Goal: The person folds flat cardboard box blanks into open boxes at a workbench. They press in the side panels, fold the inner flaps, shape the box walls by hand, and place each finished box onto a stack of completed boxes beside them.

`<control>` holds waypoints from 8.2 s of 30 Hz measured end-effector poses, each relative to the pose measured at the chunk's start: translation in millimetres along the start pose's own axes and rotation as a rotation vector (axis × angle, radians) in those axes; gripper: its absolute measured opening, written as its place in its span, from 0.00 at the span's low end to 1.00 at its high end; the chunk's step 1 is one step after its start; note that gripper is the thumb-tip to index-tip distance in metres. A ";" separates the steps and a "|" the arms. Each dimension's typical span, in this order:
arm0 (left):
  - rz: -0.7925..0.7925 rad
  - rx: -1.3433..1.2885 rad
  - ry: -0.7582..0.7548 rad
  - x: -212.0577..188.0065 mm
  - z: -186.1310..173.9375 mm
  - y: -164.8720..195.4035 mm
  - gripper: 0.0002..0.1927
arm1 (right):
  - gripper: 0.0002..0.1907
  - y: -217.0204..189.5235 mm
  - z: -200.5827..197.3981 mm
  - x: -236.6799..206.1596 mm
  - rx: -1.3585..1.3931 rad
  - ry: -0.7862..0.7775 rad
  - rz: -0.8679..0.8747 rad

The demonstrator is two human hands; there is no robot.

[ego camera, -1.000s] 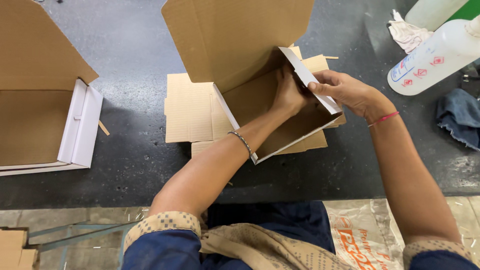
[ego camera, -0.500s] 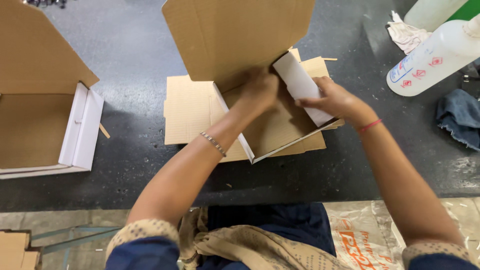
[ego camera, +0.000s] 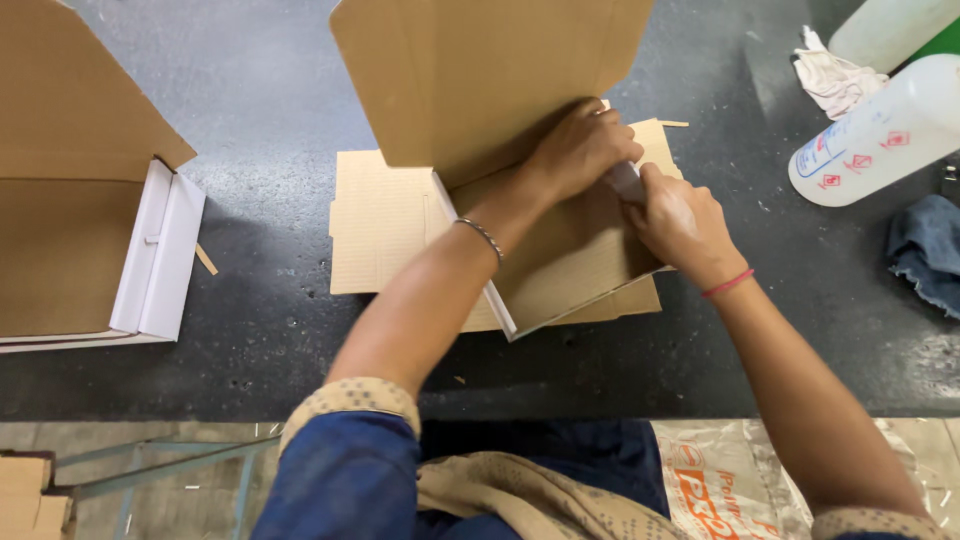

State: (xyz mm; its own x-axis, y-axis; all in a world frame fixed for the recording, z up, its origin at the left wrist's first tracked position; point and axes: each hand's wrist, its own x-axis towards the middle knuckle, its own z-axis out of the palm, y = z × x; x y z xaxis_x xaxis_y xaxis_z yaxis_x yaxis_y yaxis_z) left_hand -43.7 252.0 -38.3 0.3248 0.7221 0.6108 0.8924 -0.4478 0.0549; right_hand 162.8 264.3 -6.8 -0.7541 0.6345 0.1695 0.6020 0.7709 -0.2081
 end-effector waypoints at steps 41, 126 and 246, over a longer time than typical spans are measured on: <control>-0.906 0.732 0.084 -389.9 -379.8 113.2 0.10 | 0.18 111.6 184.1 42.3 1.094 -0.369 0.451; -1.449 -0.868 0.666 -162.5 -115.0 4.6 0.29 | 0.31 -29.8 40.6 75.8 1.475 -0.136 0.435; -1.334 -0.734 0.408 -167.2 -98.6 -100.3 0.50 | 0.15 -107.5 9.0 -53.0 0.220 0.123 -0.430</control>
State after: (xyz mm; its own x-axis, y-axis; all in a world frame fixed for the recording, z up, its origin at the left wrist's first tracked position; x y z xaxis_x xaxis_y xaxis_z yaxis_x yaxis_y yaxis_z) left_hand -218.4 124.3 -68.1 -0.7513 0.6592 -0.0314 0.0761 0.1338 0.9881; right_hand 135.7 147.3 -2.1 -0.8773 0.2735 0.3944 0.1635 0.9429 -0.2901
